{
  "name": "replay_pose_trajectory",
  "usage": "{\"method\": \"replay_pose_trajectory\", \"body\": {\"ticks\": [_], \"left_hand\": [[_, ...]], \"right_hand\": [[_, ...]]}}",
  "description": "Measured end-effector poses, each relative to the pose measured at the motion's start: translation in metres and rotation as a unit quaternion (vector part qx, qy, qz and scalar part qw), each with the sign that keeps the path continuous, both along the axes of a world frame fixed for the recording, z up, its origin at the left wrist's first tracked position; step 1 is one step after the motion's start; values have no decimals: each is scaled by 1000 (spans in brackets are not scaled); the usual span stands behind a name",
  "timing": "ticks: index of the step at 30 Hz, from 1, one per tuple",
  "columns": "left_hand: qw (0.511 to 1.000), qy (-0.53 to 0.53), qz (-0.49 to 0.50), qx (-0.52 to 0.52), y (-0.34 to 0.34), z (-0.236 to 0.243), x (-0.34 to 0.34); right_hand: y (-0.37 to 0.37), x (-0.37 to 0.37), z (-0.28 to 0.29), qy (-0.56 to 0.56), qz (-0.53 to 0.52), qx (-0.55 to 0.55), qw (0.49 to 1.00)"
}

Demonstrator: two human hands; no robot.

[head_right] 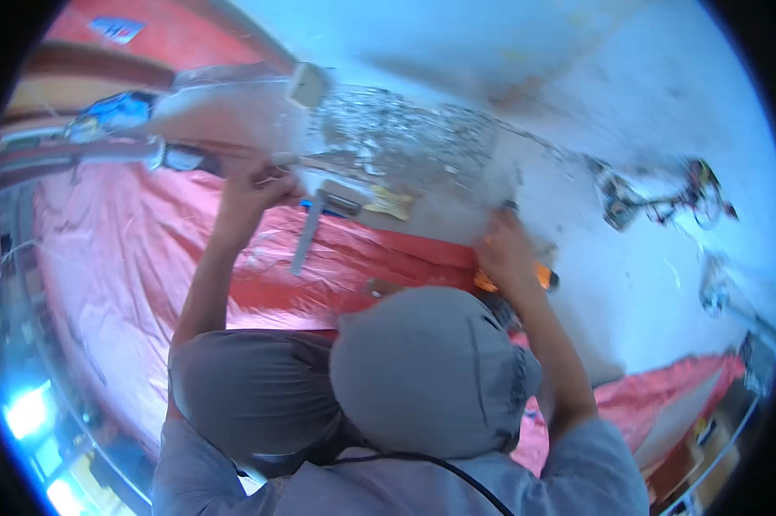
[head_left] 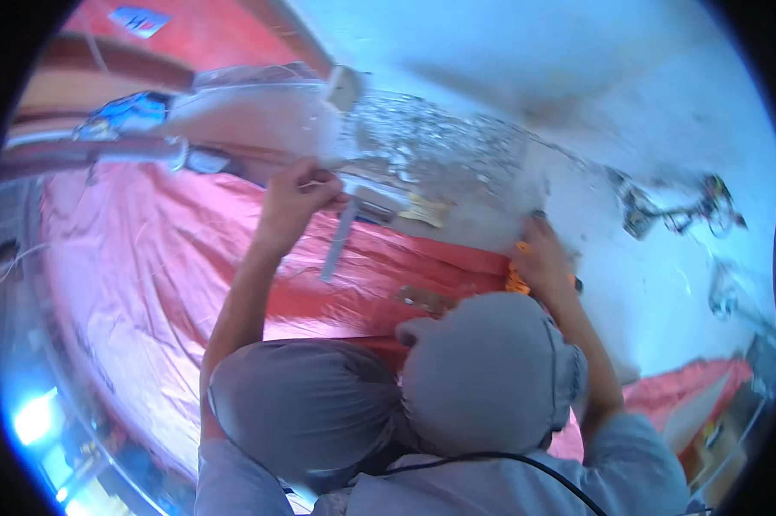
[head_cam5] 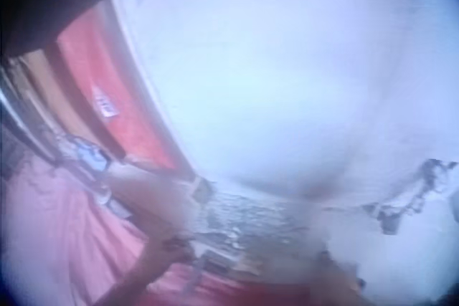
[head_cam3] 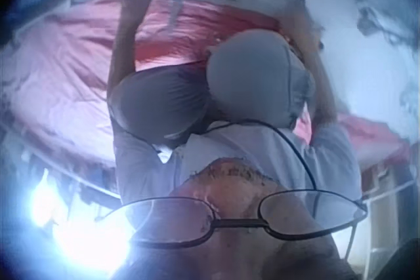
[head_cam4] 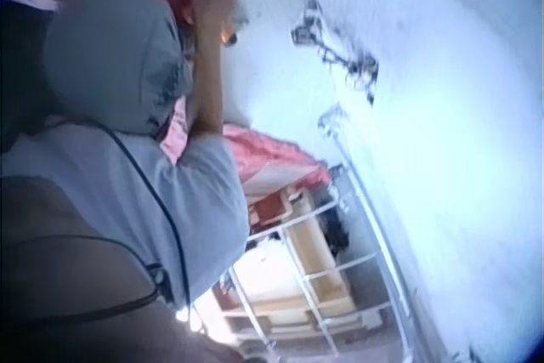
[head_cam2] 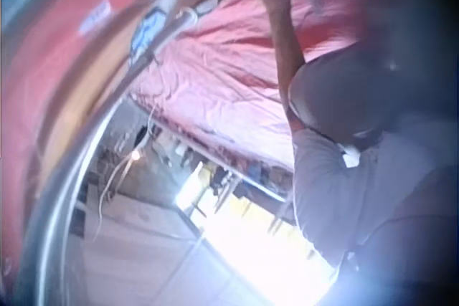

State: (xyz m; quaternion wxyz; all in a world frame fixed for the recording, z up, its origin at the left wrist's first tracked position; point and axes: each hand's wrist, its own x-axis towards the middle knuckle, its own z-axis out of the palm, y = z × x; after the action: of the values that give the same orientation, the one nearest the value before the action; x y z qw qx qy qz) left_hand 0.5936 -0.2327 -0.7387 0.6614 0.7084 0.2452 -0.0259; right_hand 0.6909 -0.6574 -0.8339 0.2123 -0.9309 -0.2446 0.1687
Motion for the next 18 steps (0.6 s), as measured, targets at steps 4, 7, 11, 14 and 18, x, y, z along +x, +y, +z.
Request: {"method": "replay_pose_trajectory", "body": {"ticks": [4,7,11,14,18], "left_hand": [[1000,22,15,-2,5,-15,11],[999,34,35,-4,12,-21,23],[997,5,10,75,21,-42,55],[997,35,57,43,44,-52,52],[995,83,48,40,39,-34,53]], "right_hand": [[-79,-18,-4,87,-38,-170,981],[-76,-24,-13,19,-7,-154,988],[-99,-21,-50,0,-9,-173,985],[-97,-17,-51,-46,13,-85,995],[-85,-12,6,-71,28,-63,995]]}}
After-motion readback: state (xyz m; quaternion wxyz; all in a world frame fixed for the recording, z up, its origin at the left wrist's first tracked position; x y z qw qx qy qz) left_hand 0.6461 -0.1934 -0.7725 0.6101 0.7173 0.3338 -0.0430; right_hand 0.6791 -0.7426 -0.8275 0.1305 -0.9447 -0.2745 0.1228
